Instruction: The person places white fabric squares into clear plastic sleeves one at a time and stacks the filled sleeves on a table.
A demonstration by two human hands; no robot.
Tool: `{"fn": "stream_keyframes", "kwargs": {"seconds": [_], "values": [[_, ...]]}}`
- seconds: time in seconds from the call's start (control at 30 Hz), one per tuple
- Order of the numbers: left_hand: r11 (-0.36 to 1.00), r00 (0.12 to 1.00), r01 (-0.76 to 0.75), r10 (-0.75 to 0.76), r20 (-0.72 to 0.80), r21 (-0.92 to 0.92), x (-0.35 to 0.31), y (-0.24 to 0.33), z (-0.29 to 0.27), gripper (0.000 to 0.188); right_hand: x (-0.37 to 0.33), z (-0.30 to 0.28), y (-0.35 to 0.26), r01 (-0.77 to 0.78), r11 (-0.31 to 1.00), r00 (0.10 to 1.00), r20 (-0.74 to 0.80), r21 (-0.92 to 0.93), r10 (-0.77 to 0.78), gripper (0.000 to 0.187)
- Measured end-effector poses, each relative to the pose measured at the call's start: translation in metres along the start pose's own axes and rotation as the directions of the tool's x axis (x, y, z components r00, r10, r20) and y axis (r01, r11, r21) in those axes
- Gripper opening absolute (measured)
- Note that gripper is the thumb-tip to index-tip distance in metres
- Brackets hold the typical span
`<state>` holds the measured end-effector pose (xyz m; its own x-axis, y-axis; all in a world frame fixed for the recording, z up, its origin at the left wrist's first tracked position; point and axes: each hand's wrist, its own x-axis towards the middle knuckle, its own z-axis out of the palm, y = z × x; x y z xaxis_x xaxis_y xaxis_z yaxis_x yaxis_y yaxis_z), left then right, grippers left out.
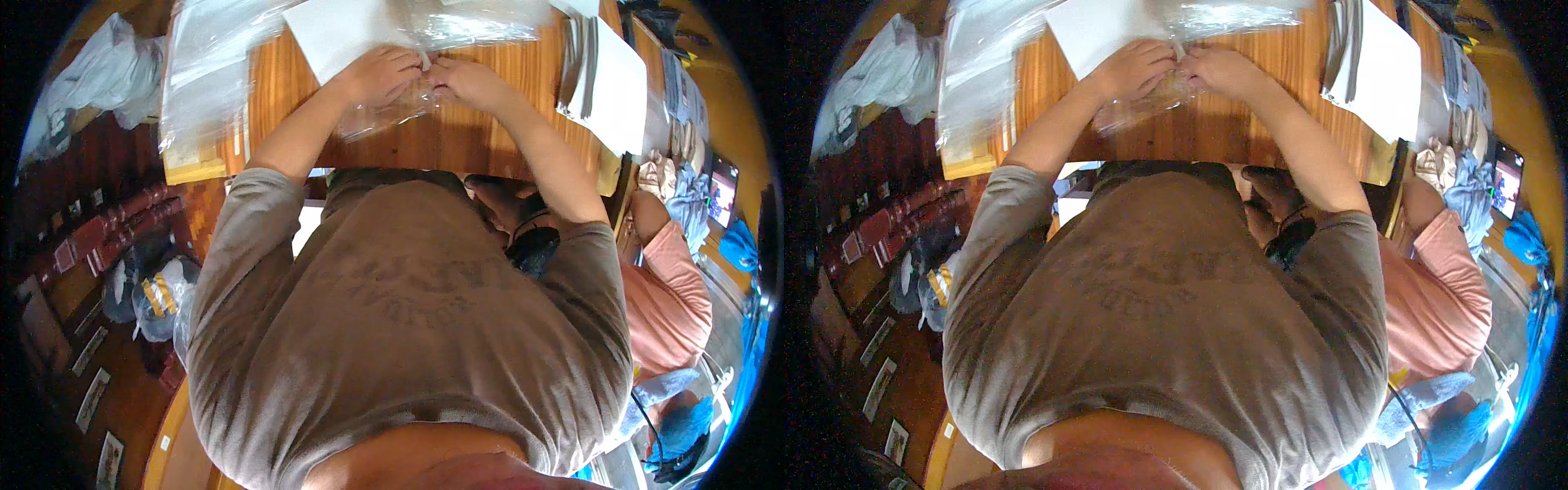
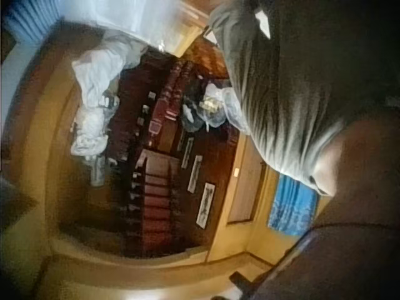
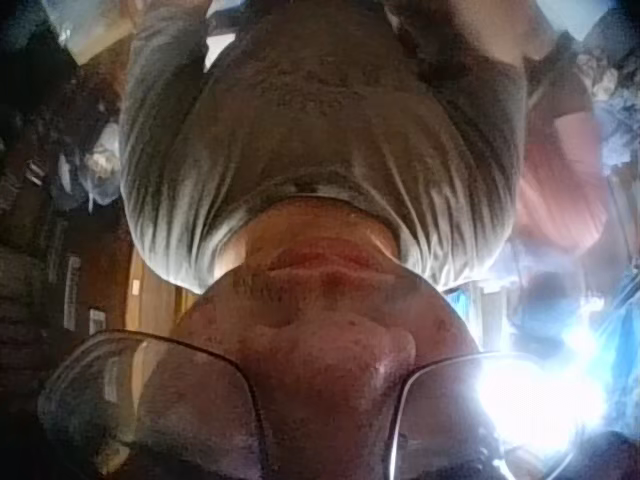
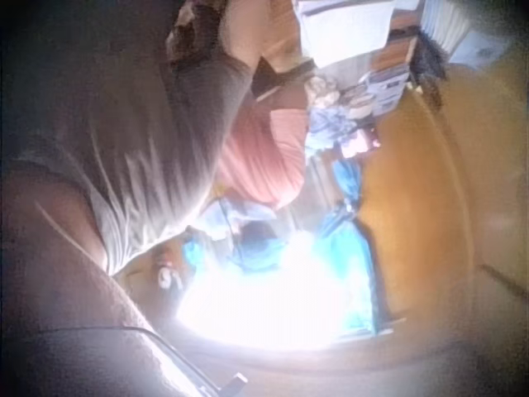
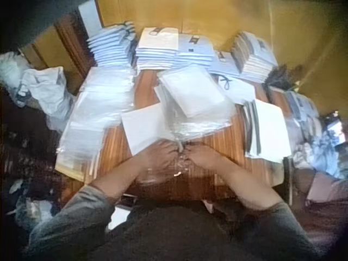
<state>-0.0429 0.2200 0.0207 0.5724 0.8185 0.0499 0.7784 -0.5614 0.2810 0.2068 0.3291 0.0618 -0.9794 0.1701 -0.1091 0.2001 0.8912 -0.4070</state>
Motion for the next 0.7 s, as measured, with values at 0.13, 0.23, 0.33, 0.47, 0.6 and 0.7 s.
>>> {"fn": "stream_keyframes", "kwargs": {"seconds": [0.13, 0.23, 0.33, 0.47, 0.6, 0.7], "values": [[0.999, 0.997, -0.051, 0.051, -0.065, 0.006, 0.003, 0.008, 0.001, 0.048, -0.009, 0.010, 0.002, 0.004, 0.997, 1.000, 0.007, -0.082, -0.003, 0.017], [0.992, 0.985, -0.124, 0.126, -0.115, 0.019, 0.002, 0.005, 0.000, 0.051, -0.022, 0.010, -0.014, 0.106, 0.951, 0.990, -0.054, -0.290, -0.127, 0.016], [0.993, 0.994, -0.107, 0.109, -0.025, 0.047, 0.009, 0.013, 0.004, 0.043, -0.040, 0.007, -0.044, 0.138, 0.912, 0.989, -0.001, -0.387, -0.150, 0.018], [0.992, 0.984, -0.114, 0.119, -0.133, 0.046, 0.009, 0.012, 0.008, 0.047, -0.055, 0.009, -0.073, 0.149, 0.915, 0.983, 0.156, -0.376, -0.096, 0.021], [0.990, 0.978, -0.133, 0.138, -0.156, 0.042, 0.004, 0.006, 0.010, 0.058, -0.030, -0.022, -0.100, -0.010, 0.964, 0.991, -0.133, -0.267, -0.026, 0.025], [0.988, 0.992, -0.109, 0.115, -0.047, 0.113, 0.008, 0.009, 0.006, 0.064, 0.000, 0.002, -0.097, -0.188, 0.960, 0.982, -0.074, -0.207, 0.176, 0.027]]}}
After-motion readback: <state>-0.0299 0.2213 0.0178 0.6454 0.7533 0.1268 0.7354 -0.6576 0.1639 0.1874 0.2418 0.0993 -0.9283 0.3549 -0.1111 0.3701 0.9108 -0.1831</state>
